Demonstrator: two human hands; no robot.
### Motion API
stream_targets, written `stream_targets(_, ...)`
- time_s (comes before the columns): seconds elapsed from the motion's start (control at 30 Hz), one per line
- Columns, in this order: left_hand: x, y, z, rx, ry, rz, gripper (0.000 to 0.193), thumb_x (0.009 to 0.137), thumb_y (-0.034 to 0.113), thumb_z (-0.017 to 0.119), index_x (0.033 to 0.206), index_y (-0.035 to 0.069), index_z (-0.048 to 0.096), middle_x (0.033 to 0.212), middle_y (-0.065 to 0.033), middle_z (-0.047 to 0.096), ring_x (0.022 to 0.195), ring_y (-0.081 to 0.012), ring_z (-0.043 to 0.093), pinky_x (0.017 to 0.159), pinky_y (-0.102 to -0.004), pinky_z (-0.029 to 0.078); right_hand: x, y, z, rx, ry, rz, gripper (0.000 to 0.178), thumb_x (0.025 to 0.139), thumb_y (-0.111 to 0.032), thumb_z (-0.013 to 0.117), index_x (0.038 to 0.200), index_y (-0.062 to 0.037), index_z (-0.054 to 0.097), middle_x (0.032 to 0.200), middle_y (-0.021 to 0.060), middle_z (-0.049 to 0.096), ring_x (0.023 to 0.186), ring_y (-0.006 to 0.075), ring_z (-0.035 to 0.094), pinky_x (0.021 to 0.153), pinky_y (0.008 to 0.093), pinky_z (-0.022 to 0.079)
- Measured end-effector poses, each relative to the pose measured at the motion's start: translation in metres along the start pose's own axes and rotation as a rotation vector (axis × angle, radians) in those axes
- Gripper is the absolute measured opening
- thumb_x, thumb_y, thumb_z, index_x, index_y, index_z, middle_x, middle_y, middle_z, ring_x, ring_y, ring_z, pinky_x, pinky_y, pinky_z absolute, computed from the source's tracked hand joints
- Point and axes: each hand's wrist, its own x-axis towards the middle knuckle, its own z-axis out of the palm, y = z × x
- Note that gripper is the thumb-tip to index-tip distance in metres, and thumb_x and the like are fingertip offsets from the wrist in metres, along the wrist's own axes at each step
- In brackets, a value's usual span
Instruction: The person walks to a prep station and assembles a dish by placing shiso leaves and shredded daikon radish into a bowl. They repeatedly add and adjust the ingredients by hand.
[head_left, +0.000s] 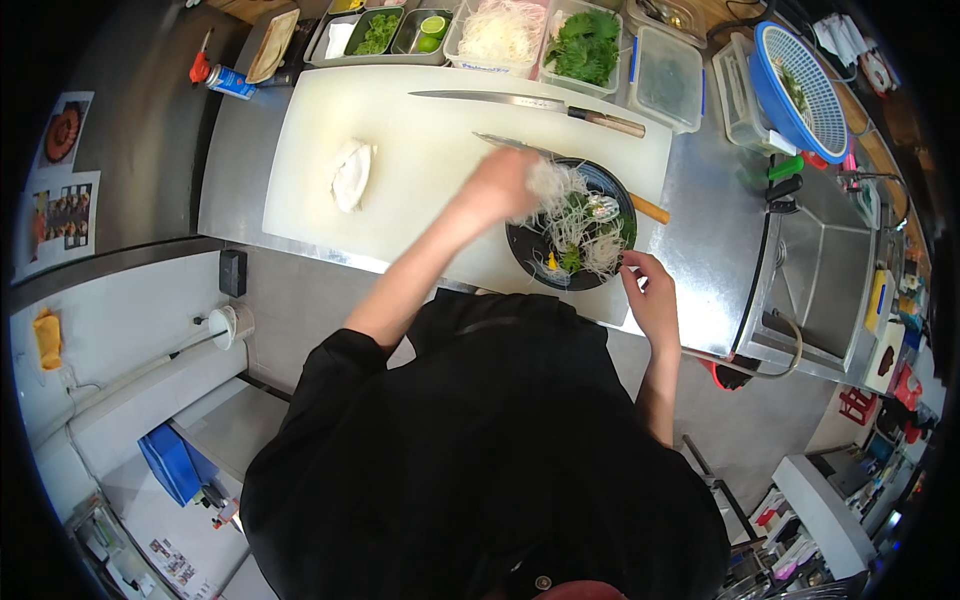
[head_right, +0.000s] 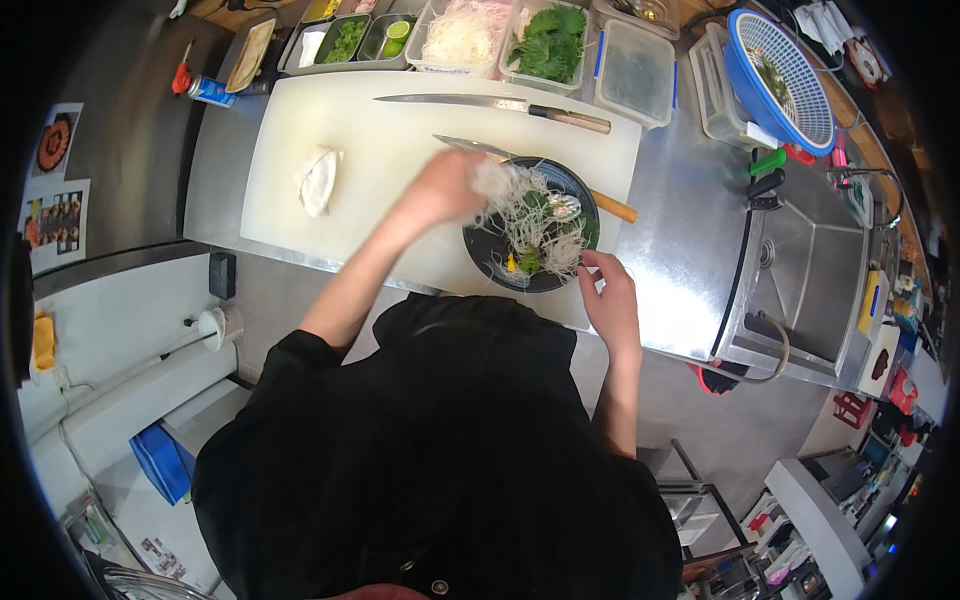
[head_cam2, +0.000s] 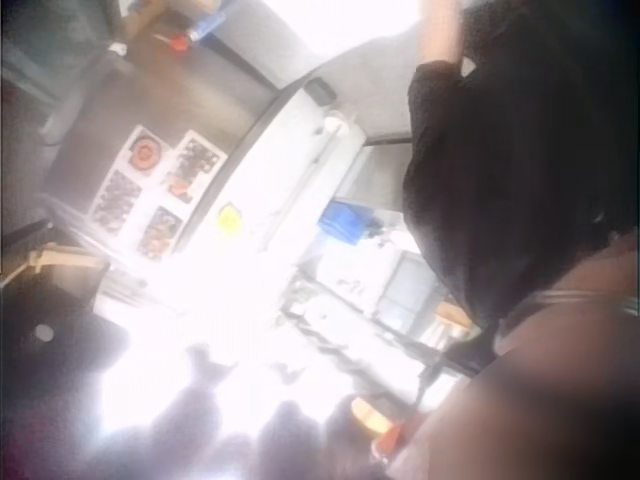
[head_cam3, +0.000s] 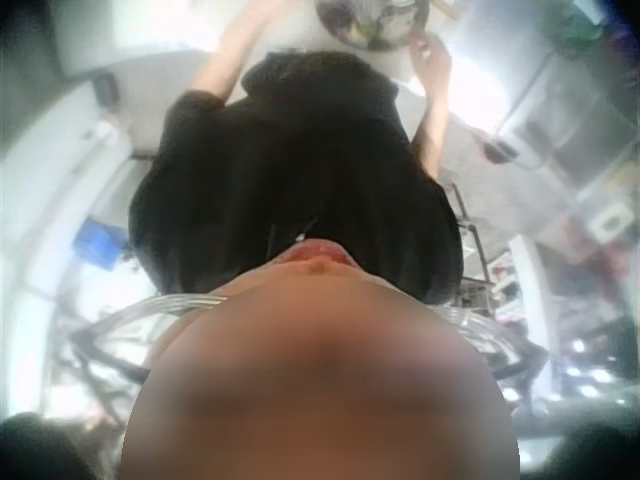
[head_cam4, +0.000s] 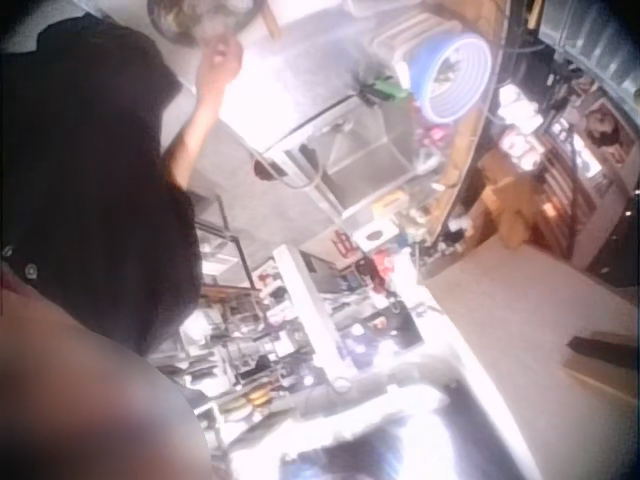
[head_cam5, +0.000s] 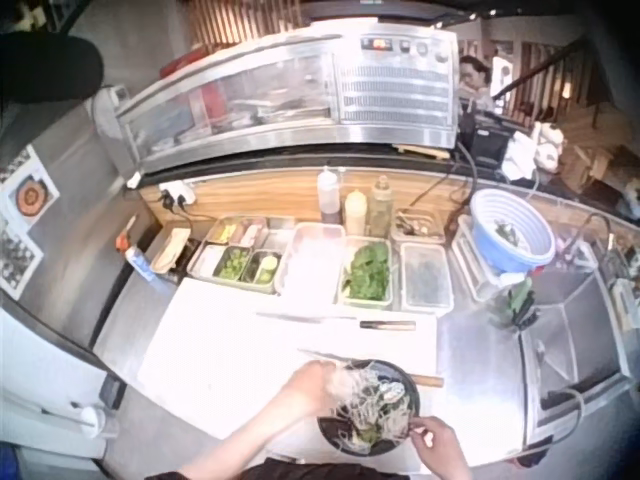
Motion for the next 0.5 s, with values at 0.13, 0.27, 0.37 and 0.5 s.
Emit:
stream_targets(0.13,0.048,-0.007,-0.088,0.062,0.224,0.007,0.055,0.069,0.018,0.078,0.121,0.003,0.068,0.107,-0.0243,0.072,0.105,-0.0385,0.069,0.096,-0.0446,0.054,0.001,-0.007,0.002,0.018,0.014,-0.011,0.023,0.091,-0.007,0.069,0.114,-0.0005,0.068,0.099,0.0118,0.071,0.078,0.0224,0.066,0.070,0.0341,0.052)
stream_targets(0.27,0.123,-0.039,-0.164,0.265,0.274,0.003,0.075,0.077,0.029,0.081,0.142,0.002,0.054,0.126,-0.0251,0.065,0.119,-0.0359,0.062,0.103,-0.0415,0.050,0.010,-0.015,0.006,0.011,-0.007,-0.095,0.024,0.091,-0.006,0.068,0.114,0.0006,0.067,0.098,0.0150,0.070,0.079,0.0272,0.068,0.075,0.0372,0.054)
stream_targets(0.37,0.136,-0.065,-0.152,0.228,0.311,0.101,0.089,0.078,0.034,0.081,0.150,0.001,0.042,0.142,-0.0275,0.055,0.134,-0.0383,0.053,0.112,-0.0412,0.044,0.006,-0.012,0.008,-0.012,-0.008,-0.087,0.024,0.091,-0.007,0.067,0.114,0.0006,0.067,0.097,0.0155,0.070,0.080,0.0277,0.068,0.075,0.0370,0.054)
stream_targets(0.5,0.073,-0.032,-0.095,0.187,0.457,0.256,0.069,0.085,0.028,0.078,0.144,0.006,0.050,0.125,-0.0234,0.062,0.119,-0.0383,0.059,0.102,-0.0452,0.047,0.005,-0.008,0.013,-0.001,0.015,-0.049,0.023,0.092,-0.006,0.067,0.114,0.0010,0.067,0.096,0.0148,0.071,0.079,0.0258,0.067,0.075,0.0351,0.053)
